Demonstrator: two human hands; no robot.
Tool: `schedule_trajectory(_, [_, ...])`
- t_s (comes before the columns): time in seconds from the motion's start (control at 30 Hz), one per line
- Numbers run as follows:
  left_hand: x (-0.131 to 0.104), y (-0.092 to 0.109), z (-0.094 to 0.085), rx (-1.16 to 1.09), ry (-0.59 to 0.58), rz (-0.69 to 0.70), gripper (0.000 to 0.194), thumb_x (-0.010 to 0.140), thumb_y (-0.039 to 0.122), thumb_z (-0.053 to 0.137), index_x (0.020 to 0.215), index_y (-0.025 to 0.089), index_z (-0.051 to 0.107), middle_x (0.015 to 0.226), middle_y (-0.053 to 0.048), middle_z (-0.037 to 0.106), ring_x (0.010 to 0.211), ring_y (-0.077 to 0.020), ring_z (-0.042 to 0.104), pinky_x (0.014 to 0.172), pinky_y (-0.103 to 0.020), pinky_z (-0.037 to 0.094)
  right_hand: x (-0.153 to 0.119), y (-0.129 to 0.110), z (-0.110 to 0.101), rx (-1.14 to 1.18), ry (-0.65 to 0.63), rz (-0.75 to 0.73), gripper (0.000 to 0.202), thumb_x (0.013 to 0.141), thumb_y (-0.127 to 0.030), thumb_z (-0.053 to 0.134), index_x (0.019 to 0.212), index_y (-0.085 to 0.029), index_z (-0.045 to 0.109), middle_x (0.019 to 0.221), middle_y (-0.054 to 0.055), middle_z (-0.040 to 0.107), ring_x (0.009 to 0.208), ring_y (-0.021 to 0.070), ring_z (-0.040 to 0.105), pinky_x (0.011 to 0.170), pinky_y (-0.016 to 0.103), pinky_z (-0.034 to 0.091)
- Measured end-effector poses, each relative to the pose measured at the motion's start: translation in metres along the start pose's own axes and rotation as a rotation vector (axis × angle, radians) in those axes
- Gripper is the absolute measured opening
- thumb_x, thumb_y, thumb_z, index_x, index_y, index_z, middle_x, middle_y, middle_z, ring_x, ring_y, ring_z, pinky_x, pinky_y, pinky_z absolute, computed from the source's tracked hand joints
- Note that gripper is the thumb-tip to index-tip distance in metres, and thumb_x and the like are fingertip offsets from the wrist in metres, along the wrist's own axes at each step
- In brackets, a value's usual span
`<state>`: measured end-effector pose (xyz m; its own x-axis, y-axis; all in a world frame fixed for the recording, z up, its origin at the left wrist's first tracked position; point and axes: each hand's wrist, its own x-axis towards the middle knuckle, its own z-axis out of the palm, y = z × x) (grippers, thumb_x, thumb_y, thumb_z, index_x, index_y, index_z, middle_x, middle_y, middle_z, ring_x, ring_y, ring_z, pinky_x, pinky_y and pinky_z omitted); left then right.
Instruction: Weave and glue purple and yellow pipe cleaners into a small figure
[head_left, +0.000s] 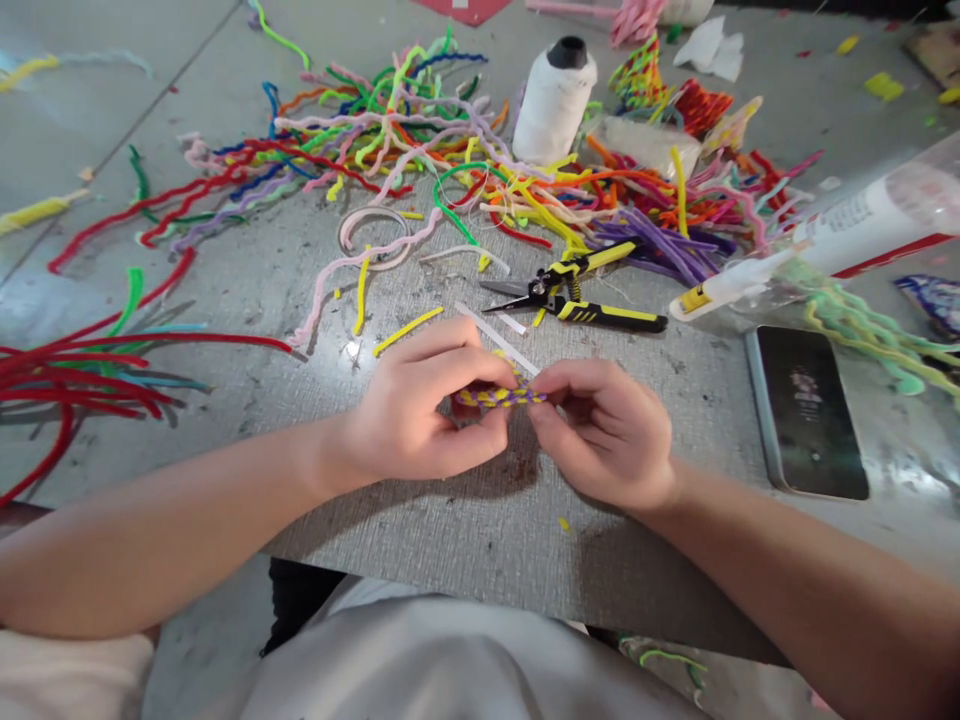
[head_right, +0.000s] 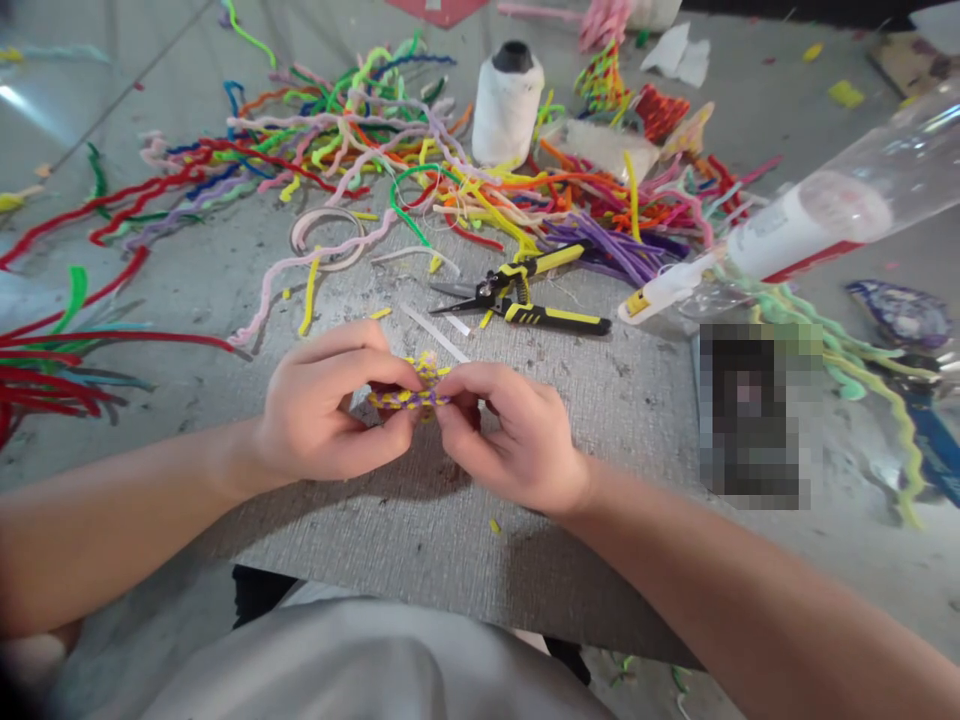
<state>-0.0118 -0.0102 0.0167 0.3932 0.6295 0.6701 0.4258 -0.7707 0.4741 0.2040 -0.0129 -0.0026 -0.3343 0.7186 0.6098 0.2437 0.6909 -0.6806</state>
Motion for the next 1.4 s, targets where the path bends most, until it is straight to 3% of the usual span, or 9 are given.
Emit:
schedule_trajectory(0.63, [-0.0003,0.0036,-0.0026,-0.052,-0.027,-0.017,0.012,0.088,0.015,0.071,0.099,0.020,0.068,0.081,0.001,0.062,0.064,-0.0097,0.056,0.055,-0.024,0.046,0.0041,0.0023,-0.0001,-0.025,-0.012,-0.087,0.015,0.097,-0.016,0.072,0.105,-0.027,0.066,0.075,-0.005,0.074,0.057,0.0096,0.066,0.056,0.020,0.056])
schedule_trajectory(1.03, [-0.0020,0.0024,-0.0009,-0.028,-0.003,-0.012,0.008,0.089,0.016,0.071,0.097,0.018,0.069,0.081,0.000,0.062,0.065,-0.0093,0.056,0.058,-0.024,0.047,0.0027,0.0011,0.0010,0.001,-0.026,-0.070,0.023,0.093,-0.011,0.069,0.112,-0.023,0.063,0.080,-0.003,0.074,0.061,0.0080,0.069,0.062,0.016,0.059])
schedule_trajectory(1.4, [-0.0047,0.0091,0.0001,-0.106,-0.009,0.010,0.010,0.087,0.014,0.068,0.097,0.014,0.070,0.080,0.000,0.062,0.061,-0.0079,0.050,0.055,-0.023,0.043,0.0034,-0.0008,-0.0005,0.056,-0.068,-0.183,0.021,0.090,-0.007,0.065,0.107,-0.018,0.061,0.079,0.000,0.072,0.058,0.0067,0.064,0.058,0.015,0.056])
